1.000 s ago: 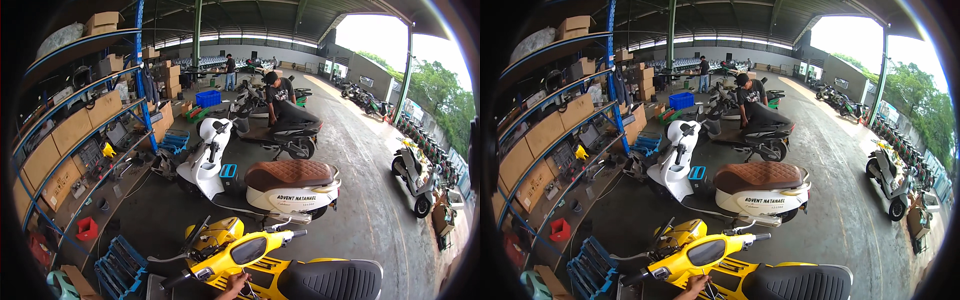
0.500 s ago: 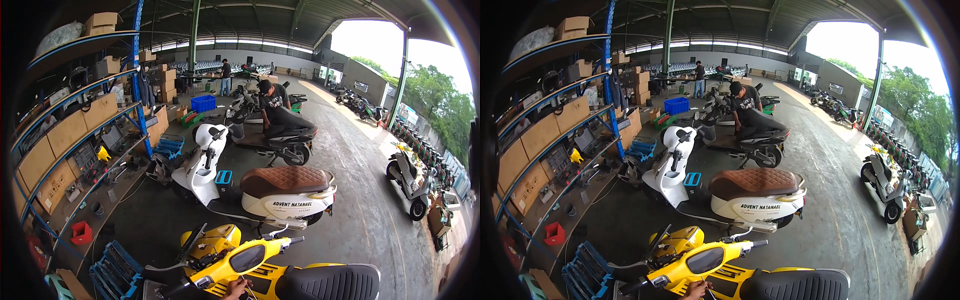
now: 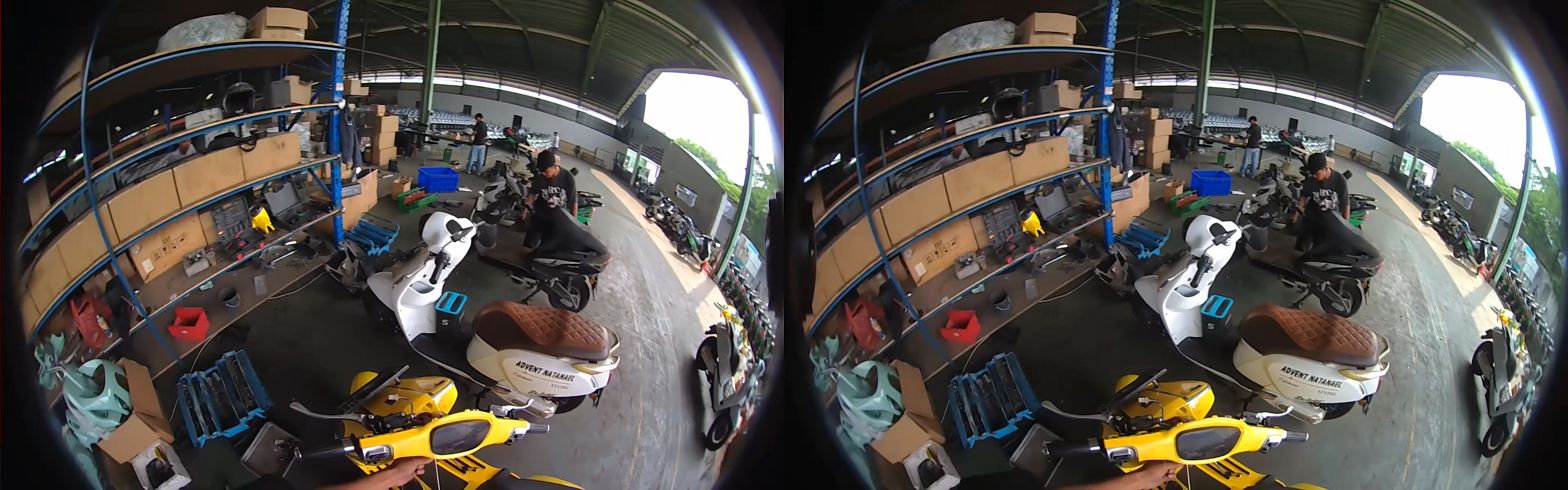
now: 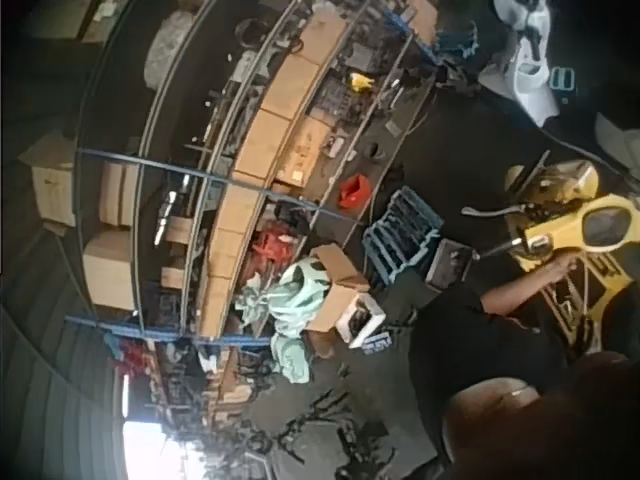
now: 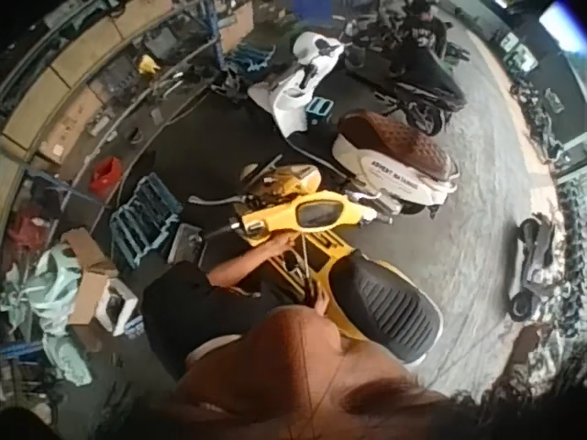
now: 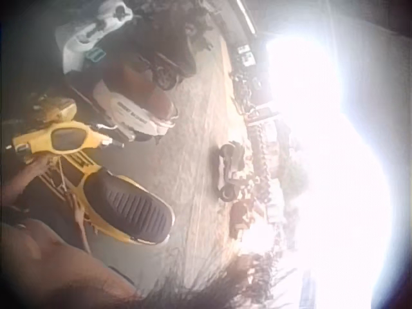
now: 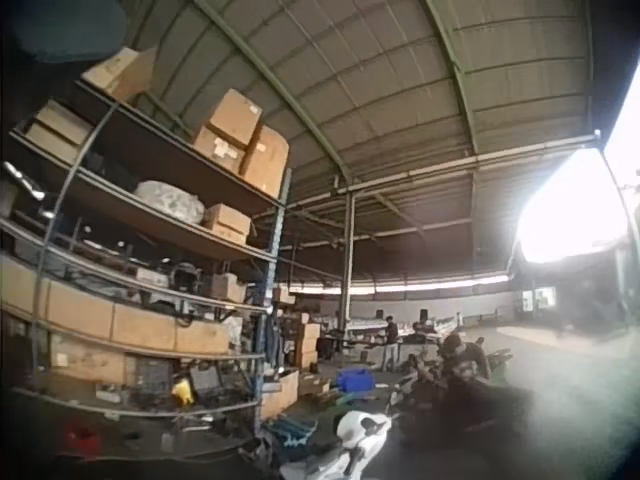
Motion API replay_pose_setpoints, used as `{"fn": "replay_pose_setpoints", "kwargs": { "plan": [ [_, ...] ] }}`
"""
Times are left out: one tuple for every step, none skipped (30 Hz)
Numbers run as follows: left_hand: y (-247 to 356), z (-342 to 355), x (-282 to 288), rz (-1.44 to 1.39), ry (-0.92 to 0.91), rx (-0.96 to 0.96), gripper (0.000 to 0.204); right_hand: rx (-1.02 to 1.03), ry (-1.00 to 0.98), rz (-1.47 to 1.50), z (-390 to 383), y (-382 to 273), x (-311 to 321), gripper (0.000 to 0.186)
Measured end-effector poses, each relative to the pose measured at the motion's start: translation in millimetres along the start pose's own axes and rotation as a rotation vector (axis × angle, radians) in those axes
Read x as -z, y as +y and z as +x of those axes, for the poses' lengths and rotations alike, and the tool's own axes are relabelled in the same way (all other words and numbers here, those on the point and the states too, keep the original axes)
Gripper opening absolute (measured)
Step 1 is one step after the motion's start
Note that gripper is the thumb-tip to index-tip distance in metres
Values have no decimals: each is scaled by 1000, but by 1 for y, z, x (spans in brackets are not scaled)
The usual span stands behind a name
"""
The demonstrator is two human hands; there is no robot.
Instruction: The person selects several metal rods from a blue toolbox and a tray of small parts, then uses a screwdriver and their hands to disassemble and adjust components on the front handlebars and steering assembly of a yellow scooter.
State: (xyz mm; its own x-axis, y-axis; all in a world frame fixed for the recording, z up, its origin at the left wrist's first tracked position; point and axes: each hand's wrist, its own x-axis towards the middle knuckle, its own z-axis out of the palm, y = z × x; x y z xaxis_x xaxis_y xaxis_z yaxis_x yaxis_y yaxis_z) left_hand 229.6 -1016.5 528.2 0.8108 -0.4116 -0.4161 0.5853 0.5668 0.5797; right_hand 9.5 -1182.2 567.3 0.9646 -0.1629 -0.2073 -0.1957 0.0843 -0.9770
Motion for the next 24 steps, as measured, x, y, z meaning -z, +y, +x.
{"fn": "replay_pose_setpoints", "kwargs": {
  "plan": [
    [-3, 6, -23, 7, 52, 31, 13, -60, -1, 172, 3, 12, 15, 77],
    [-3, 7, -18, -91, 32, 23, 13, -137, 15, 254, 3, 12, 19, 76],
    [-2, 7, -13, -182, 5, 19, 14, -181, 10, 259, 14, 14, 19, 74],
    [-5, 3, -15, -181, 80, 30, 14, -207, 37, 236, 19, 11, 19, 73],
    [1, -3, -20, -172, 144, 50, 14, -216, 57, 198, 24, 8, 18, 71],
    [4, -13, -14, -237, 215, 17, 13, -227, 57, 162, 28, 7, 11, 69],
    [6, -21, -5, -288, 216, 35, 11, -230, 57, 144, 32, 5, 4, 68],
    [11, -25, -12, -357, 190, 59, 10, -222, 67, 130, 38, 4, 4, 66],
    [13, -32, -21, -428, 167, 84, 9, -221, 89, 128, 37, 4, 6, 65],
    [20, -37, -39, -431, 260, 127, 8, -218, 101, 132, 37, 5, 11, 63],
    [12, -30, -37, -420, 203, 105, 8, -214, 119, 148, 35, 6, 14, 62],
    [13, -25, -36, -405, 181, 90, 6, -214, 134, 173, 36, 7, 15, 60],
    [11, -29, -38, -394, 172, 92, 5, -227, 154, 190, 32, 8, 16, 58],
    [12, -28, -39, -398, 191, 94, 6, -236, 164, 201, 31, 8, 18, 57],
    [13, -27, -41, -402, 209, 97, 7, -243, 172, 210, 34, 8, 20, 55],
    [17, -25, -37, -372, 185, 119, 10, -254, 177, 218, 35, 7, 18, 54],
    [17, -25, -36, -346, 179, 121, 9, -263, 185, 228, 35, 7, 18, 52],
    [14, -28, -34, -370, 199, 121, 9, -277, 195, 239, 32, 8, 20, 51],
    [16, -29, -41, -383, 204, 129, 9, -284, 210, 250, 31, 8, 22, 49],
    [15, -30, -35, -378, 208, 125, 10, -298, 220, 260, 28, 10, 21, 47],
    [16, -29, -29, -372, 211, 124, 10, -310, 223, 274, 27, 12, 19, 46],
    [16, -27, -21, -373, 198, 110, 11, -330, 231, 288, 25, 13, 17, 44],
    [19, -28, -23, -374, 211, 126, 10, -345, 240, 301, 26, 14, 18, 43],
    [20, -29, -25, -366, 211, 142, 9, -364, 258, 322, 22, 17, 18, 41]
  ]
}}
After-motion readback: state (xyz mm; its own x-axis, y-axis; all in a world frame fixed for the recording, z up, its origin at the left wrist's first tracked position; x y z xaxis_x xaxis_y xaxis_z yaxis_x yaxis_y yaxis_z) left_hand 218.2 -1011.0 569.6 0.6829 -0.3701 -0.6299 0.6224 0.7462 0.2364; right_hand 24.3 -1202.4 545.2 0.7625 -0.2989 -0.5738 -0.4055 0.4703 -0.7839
